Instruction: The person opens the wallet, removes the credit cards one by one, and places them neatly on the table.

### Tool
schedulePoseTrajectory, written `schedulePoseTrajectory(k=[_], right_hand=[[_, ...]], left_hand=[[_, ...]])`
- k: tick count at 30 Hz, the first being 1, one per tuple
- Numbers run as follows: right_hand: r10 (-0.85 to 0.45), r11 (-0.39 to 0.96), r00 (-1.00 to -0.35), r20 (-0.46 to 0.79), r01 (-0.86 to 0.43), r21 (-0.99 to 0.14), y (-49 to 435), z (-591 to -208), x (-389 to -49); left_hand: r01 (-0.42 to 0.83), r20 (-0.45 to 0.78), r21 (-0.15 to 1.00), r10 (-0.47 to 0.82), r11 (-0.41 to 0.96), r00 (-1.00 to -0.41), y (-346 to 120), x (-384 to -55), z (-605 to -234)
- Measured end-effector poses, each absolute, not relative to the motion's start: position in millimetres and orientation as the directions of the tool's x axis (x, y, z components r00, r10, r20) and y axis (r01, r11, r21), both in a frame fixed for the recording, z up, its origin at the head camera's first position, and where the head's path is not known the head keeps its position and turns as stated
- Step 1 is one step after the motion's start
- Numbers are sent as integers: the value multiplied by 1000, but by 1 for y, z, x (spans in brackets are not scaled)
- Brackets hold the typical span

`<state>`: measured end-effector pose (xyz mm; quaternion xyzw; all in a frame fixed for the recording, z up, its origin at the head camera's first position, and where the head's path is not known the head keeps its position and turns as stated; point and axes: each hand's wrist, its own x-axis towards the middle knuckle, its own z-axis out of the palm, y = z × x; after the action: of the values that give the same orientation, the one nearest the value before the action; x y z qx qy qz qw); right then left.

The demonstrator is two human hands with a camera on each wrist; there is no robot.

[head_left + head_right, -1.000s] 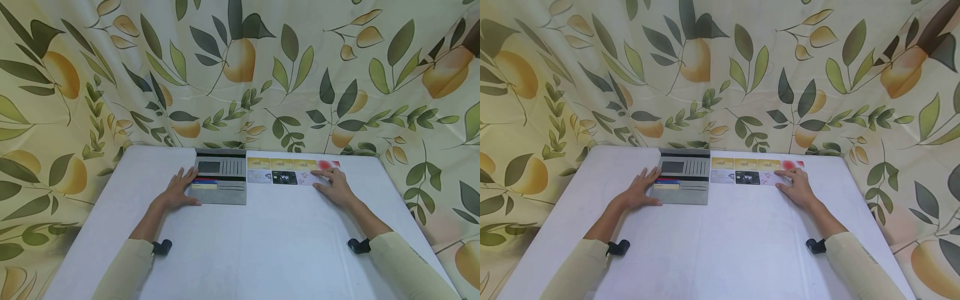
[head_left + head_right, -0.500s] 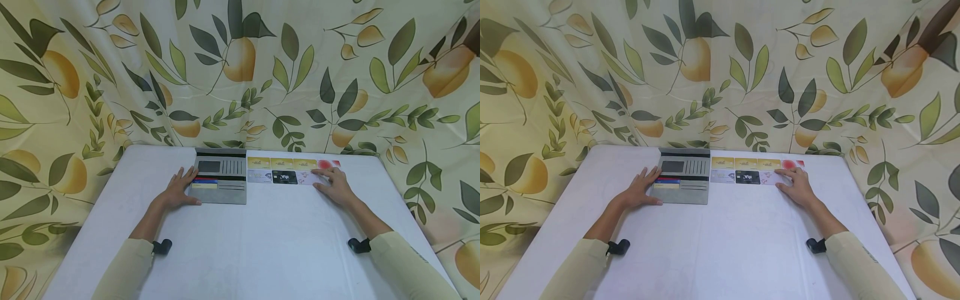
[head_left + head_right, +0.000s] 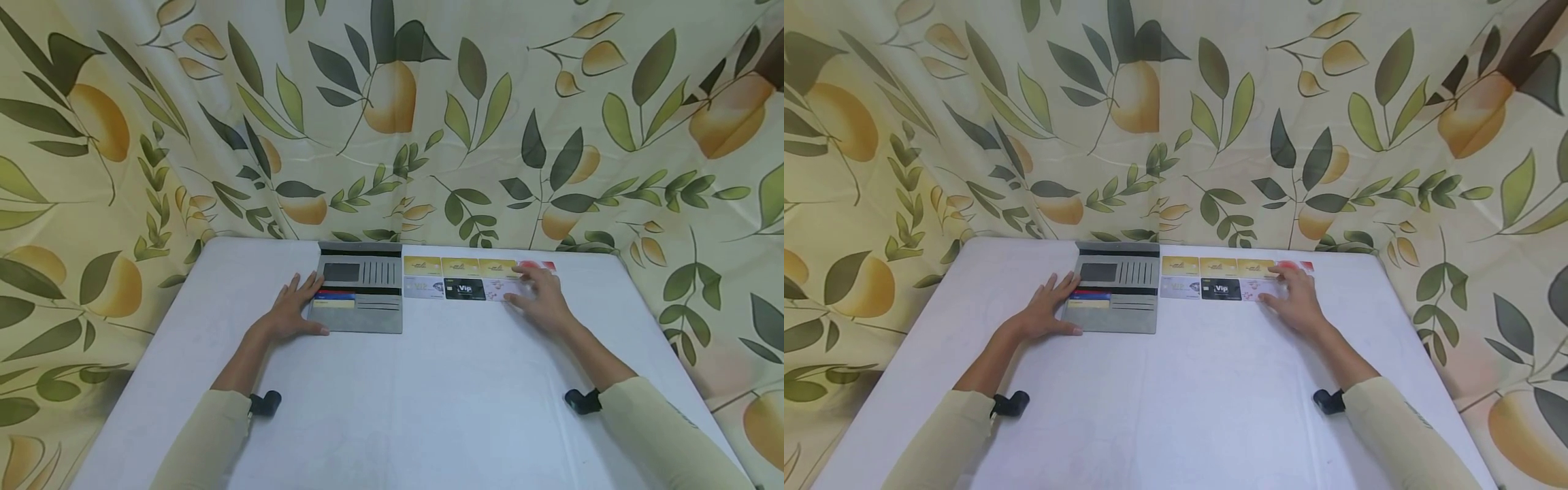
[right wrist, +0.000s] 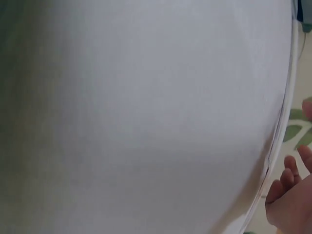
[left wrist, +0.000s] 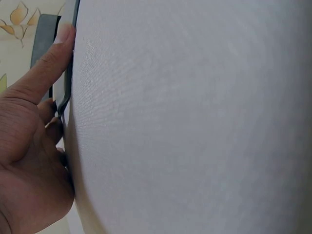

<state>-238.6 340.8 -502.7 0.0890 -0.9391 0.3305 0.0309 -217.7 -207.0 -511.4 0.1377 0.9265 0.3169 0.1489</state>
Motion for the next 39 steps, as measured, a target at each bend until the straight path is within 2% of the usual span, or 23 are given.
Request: schedulePoseTrajectory(k=[9, 34, 39], right_hand=[[-189, 738, -971, 147, -239, -631, 310, -503, -242], [-280, 693, -953, 116, -285, -662, 221, -496, -236], [-316, 673, -937, 150, -333, -661, 203, -497, -236]], left_hand=[[165, -190, 626, 354, 762, -916, -207, -217, -511], [169, -180, 636, 358, 753, -916, -205, -217, -509], [158, -188, 649, 358, 744, -915, -207, -216, -508]])
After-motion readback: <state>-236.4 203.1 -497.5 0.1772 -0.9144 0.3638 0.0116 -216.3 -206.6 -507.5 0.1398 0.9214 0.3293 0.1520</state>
